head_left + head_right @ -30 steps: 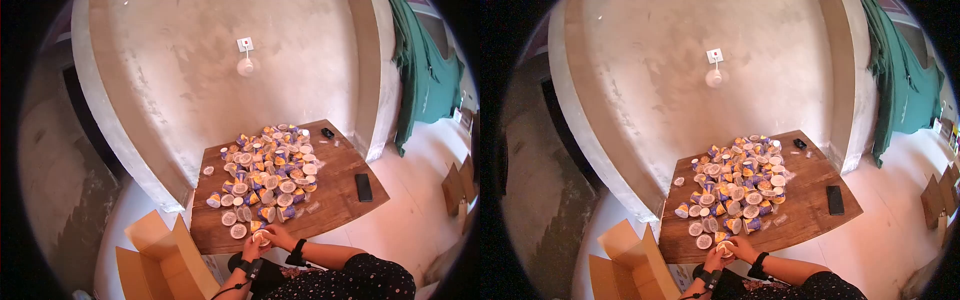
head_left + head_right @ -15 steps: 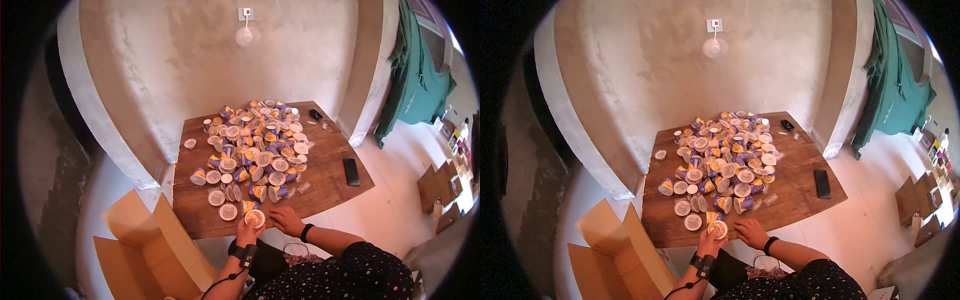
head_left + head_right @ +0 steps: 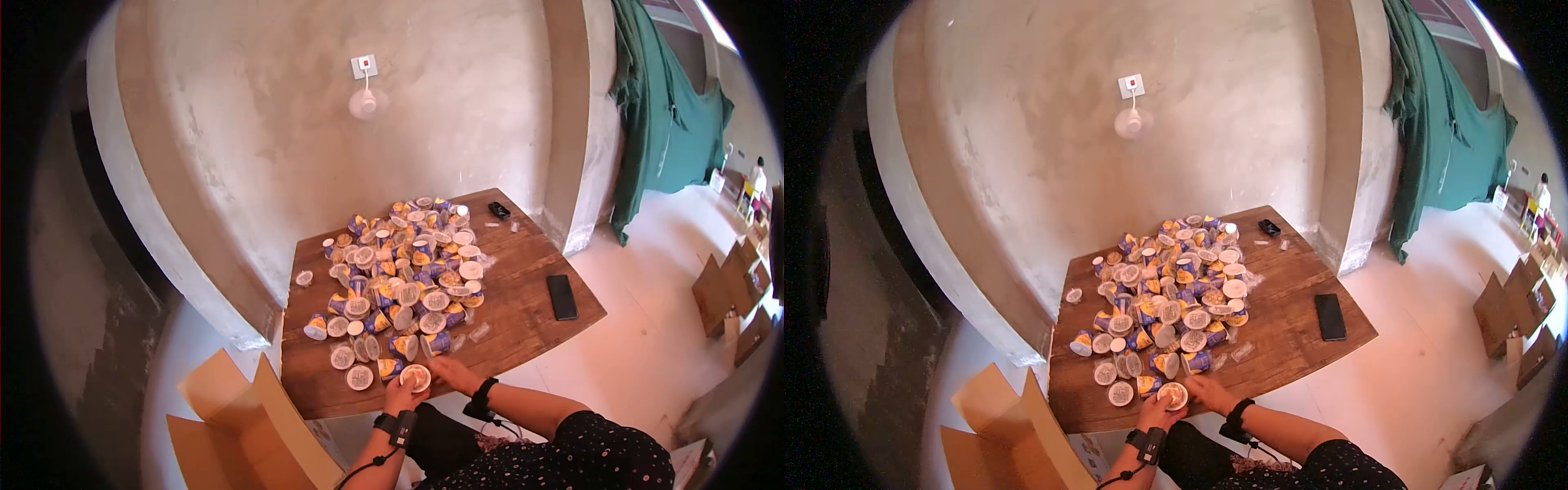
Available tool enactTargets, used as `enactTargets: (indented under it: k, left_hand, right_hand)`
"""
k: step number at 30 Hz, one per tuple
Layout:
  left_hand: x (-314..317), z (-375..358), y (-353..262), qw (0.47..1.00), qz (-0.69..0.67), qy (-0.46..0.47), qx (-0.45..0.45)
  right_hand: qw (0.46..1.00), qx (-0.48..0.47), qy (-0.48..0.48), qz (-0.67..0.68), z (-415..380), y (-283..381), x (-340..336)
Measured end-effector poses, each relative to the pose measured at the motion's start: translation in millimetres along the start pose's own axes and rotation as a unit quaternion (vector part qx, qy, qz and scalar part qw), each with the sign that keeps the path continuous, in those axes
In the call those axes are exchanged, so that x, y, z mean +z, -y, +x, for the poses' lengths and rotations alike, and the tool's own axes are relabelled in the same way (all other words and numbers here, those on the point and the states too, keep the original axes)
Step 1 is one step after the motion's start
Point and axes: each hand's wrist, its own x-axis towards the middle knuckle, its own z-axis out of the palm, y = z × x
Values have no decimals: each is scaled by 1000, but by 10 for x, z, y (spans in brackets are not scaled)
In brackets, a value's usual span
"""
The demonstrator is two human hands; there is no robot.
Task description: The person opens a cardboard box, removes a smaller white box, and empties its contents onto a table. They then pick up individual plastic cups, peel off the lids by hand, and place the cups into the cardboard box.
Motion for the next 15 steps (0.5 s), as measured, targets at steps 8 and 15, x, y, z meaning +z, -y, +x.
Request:
enactTargets:
  k: [8, 15]
  left_hand:
    - [-164, 79, 36, 997, 80, 8, -15]
    - [-129, 91, 44, 997, 77, -8, 21]
  right_hand:
    - [992, 127, -19, -22, 132, 120, 133]
    - [963, -115, -74, -231, 255, -155, 259]
